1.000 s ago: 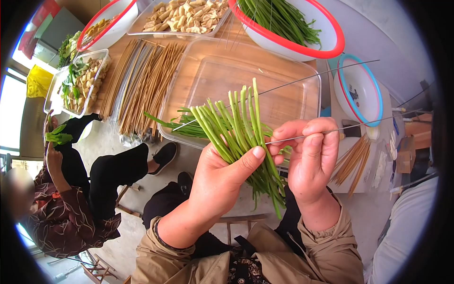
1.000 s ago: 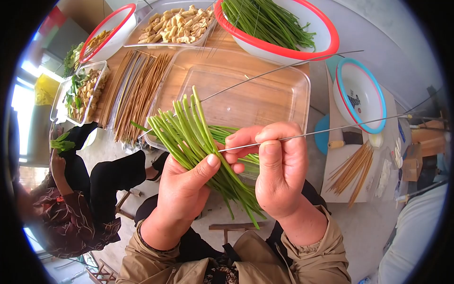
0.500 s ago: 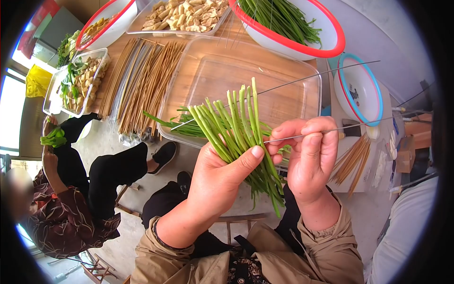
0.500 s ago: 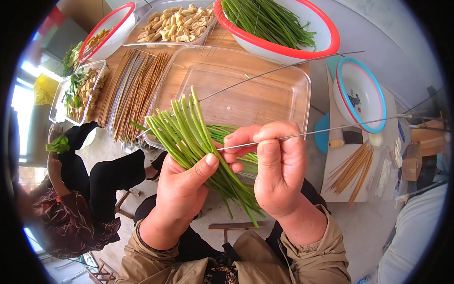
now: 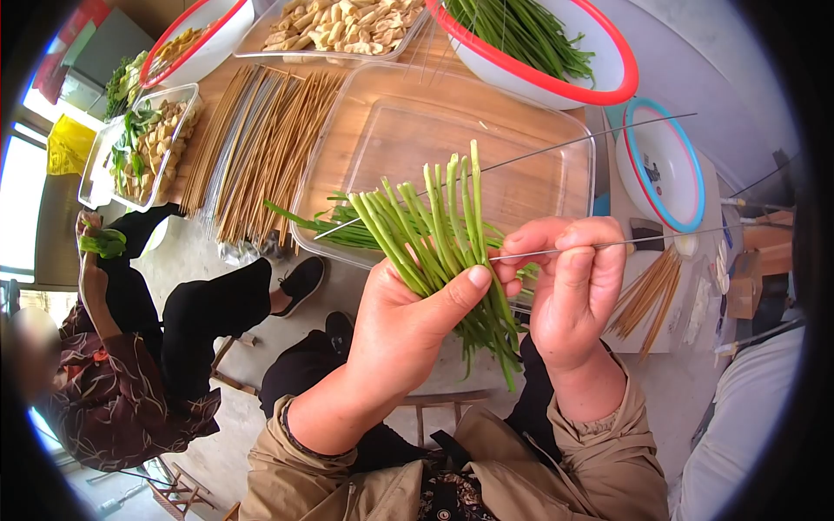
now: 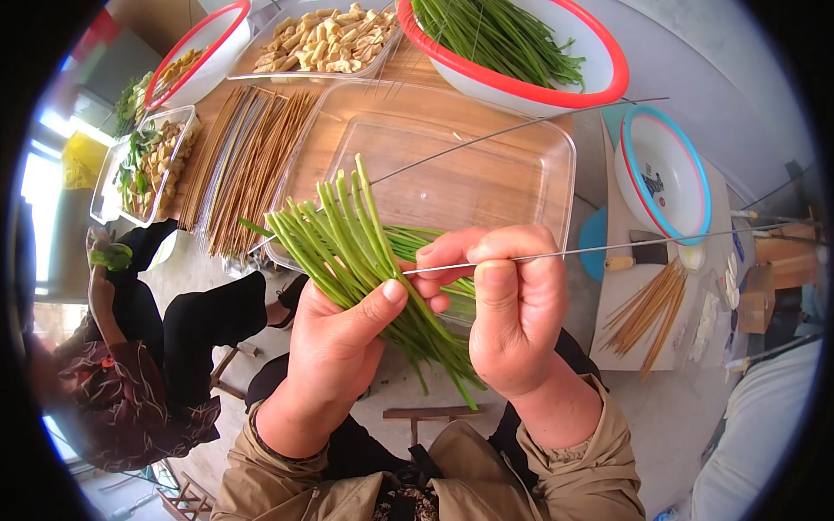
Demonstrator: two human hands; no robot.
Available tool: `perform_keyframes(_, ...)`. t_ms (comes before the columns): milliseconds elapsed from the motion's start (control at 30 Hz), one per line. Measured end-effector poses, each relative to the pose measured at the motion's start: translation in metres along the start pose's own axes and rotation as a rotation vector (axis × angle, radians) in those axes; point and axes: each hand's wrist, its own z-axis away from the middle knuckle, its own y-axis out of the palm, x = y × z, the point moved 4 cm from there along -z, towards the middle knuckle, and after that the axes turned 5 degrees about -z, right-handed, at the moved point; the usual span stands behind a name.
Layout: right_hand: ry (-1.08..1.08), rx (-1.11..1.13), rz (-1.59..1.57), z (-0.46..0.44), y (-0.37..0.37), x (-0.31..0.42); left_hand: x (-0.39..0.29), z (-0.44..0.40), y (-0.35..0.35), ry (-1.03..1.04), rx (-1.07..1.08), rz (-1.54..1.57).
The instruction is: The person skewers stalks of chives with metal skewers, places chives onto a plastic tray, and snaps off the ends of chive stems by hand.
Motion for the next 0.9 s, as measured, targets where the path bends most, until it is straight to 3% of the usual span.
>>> perform_keyframes(900,0.007,-0.011,-0.009,0.0013,0.0037,-0.0062,0.0028,-0.0026,-0.0023,0.018,0.011,-0.006)
